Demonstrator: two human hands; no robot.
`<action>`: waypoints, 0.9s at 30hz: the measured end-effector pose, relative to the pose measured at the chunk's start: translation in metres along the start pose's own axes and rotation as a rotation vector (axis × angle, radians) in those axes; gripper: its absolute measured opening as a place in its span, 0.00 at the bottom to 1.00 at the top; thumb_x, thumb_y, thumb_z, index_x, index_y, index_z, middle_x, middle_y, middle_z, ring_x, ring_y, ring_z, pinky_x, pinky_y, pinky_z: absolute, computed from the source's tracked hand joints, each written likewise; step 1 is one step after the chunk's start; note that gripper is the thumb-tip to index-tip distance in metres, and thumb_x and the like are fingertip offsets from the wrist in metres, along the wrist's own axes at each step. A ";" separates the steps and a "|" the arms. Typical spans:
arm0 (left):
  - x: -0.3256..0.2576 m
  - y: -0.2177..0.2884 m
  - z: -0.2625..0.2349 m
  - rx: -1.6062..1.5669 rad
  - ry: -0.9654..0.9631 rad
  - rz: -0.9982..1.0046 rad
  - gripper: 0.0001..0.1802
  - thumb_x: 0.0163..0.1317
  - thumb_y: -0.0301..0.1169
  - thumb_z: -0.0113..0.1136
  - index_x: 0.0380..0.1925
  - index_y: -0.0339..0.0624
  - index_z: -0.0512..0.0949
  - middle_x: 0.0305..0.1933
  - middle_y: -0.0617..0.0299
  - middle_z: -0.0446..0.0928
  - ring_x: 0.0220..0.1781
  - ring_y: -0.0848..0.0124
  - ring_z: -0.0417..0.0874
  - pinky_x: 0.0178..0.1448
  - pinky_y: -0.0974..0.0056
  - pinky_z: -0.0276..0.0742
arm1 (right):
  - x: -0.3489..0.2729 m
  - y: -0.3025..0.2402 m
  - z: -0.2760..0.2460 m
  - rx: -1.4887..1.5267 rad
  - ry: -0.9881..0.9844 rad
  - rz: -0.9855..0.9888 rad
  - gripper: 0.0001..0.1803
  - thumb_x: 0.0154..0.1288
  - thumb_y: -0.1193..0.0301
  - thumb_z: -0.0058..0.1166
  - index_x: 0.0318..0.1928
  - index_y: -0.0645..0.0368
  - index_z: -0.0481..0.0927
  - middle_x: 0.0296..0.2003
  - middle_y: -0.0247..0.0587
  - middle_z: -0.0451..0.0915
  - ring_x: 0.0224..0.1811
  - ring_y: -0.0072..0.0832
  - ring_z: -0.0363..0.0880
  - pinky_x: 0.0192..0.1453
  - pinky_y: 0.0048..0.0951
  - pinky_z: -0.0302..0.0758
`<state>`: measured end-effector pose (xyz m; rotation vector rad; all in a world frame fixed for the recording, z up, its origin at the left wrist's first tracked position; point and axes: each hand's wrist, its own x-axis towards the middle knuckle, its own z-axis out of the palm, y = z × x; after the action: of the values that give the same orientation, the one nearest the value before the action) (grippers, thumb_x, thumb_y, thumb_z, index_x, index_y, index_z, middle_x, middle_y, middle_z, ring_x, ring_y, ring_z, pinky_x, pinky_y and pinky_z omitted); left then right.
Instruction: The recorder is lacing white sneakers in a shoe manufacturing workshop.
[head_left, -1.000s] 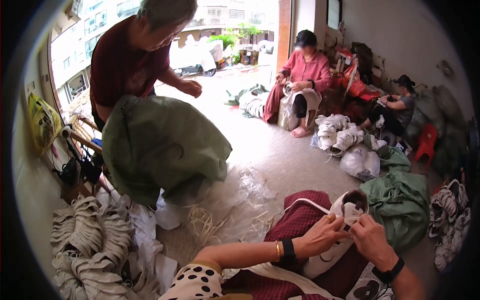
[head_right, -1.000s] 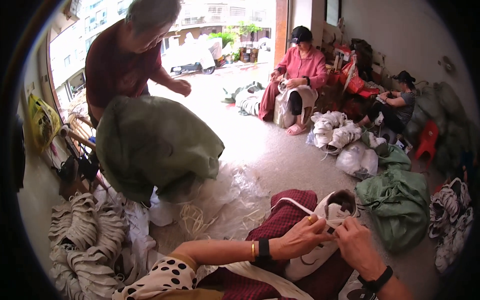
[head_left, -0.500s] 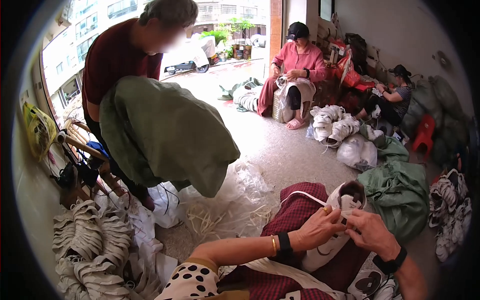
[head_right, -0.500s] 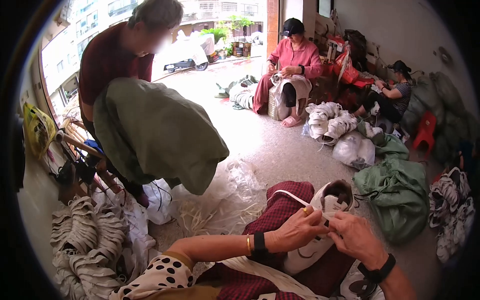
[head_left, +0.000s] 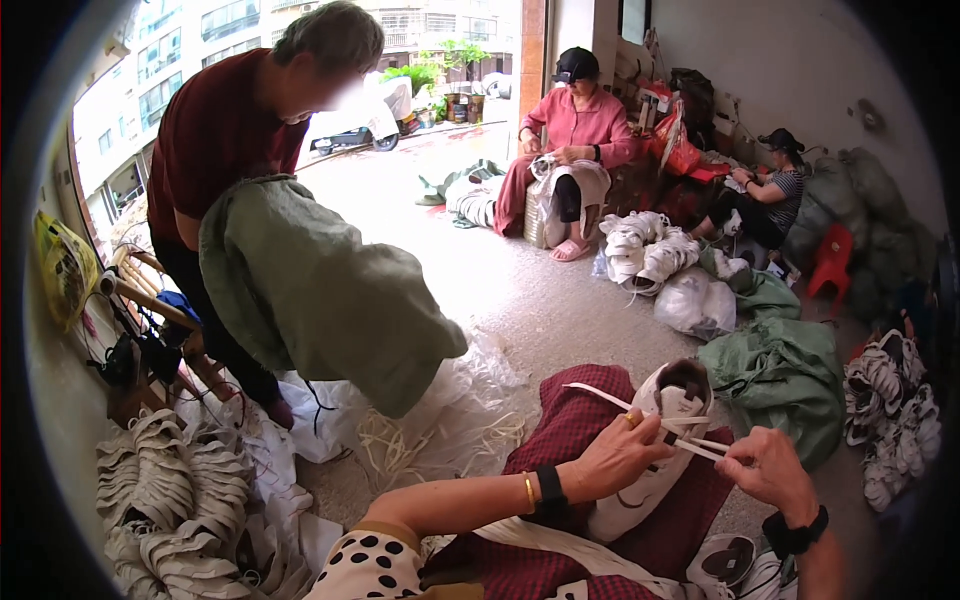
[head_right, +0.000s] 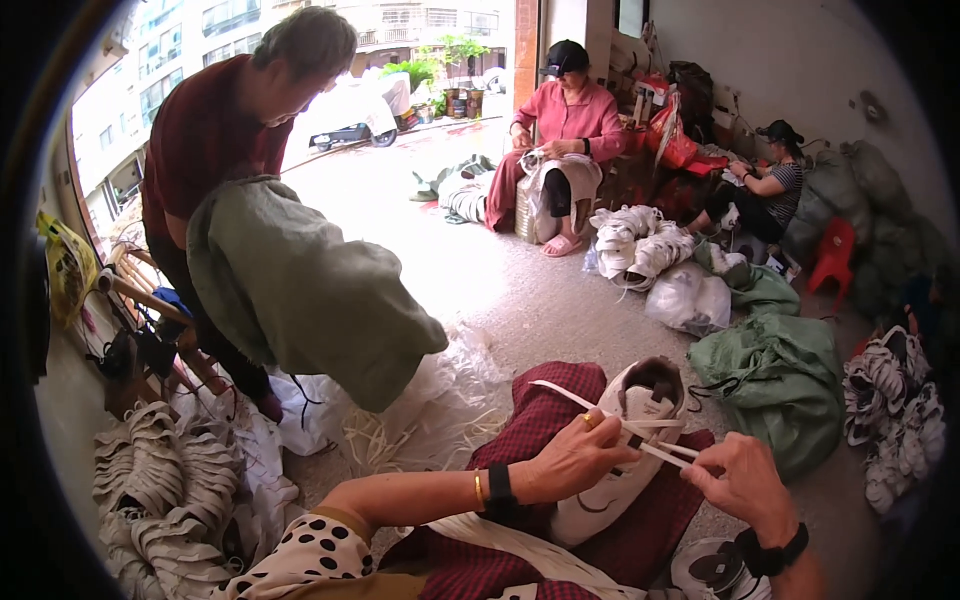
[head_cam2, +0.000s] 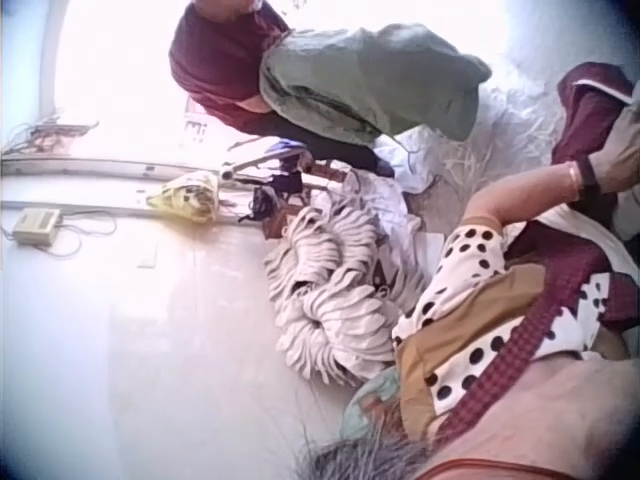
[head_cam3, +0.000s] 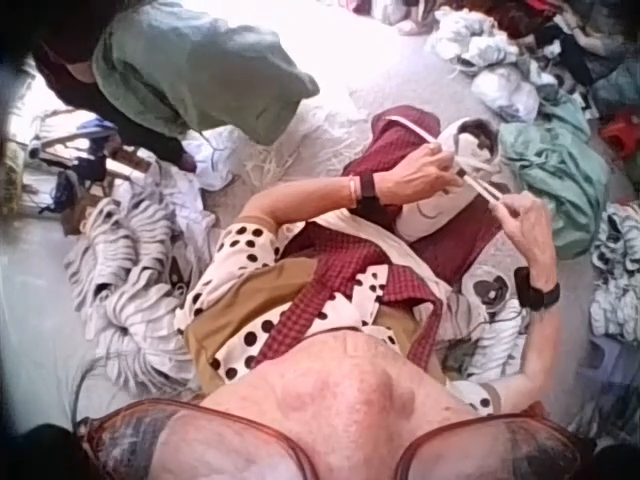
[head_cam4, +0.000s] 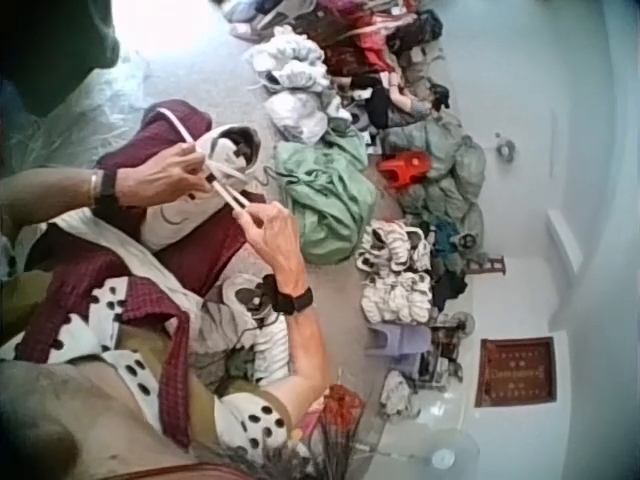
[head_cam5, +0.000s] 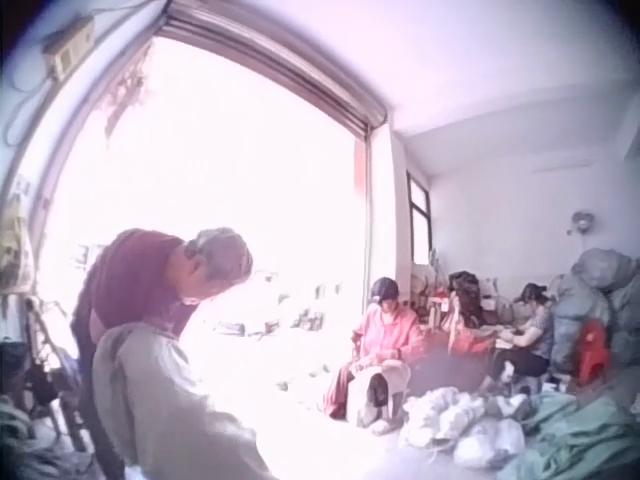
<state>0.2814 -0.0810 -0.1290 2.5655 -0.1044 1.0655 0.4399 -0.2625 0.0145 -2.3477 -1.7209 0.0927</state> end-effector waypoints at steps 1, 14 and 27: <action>-0.001 0.001 0.001 -0.022 0.003 0.001 0.20 0.53 0.25 0.61 0.48 0.54 0.84 0.38 0.60 0.67 0.44 0.61 0.69 0.50 0.58 0.69 | -0.006 0.008 -0.001 0.132 0.034 -0.024 0.08 0.54 0.65 0.65 0.25 0.56 0.88 0.20 0.41 0.81 0.29 0.36 0.79 0.35 0.35 0.74; 0.007 -0.042 -0.044 -0.154 0.028 -0.225 0.06 0.58 0.19 0.64 0.36 0.35 0.83 0.40 0.54 0.81 0.41 0.58 0.83 0.44 0.61 0.78 | -0.011 0.064 0.033 0.698 0.076 0.034 0.16 0.70 0.62 0.55 0.32 0.63 0.85 0.28 0.35 0.84 0.30 0.19 0.79 0.34 0.23 0.72; 0.046 -0.057 -0.075 -0.304 -0.345 -0.522 0.12 0.67 0.31 0.61 0.30 0.31 0.79 0.23 0.59 0.75 0.24 0.75 0.72 0.30 0.65 0.69 | -0.013 0.059 0.038 0.421 0.191 -0.143 0.12 0.61 0.67 0.64 0.28 0.64 0.83 0.24 0.41 0.79 0.28 0.30 0.75 0.32 0.33 0.70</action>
<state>0.2758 0.0017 -0.0653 2.2826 0.2809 0.3788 0.4834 -0.2862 -0.0369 -1.8646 -1.5890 0.1806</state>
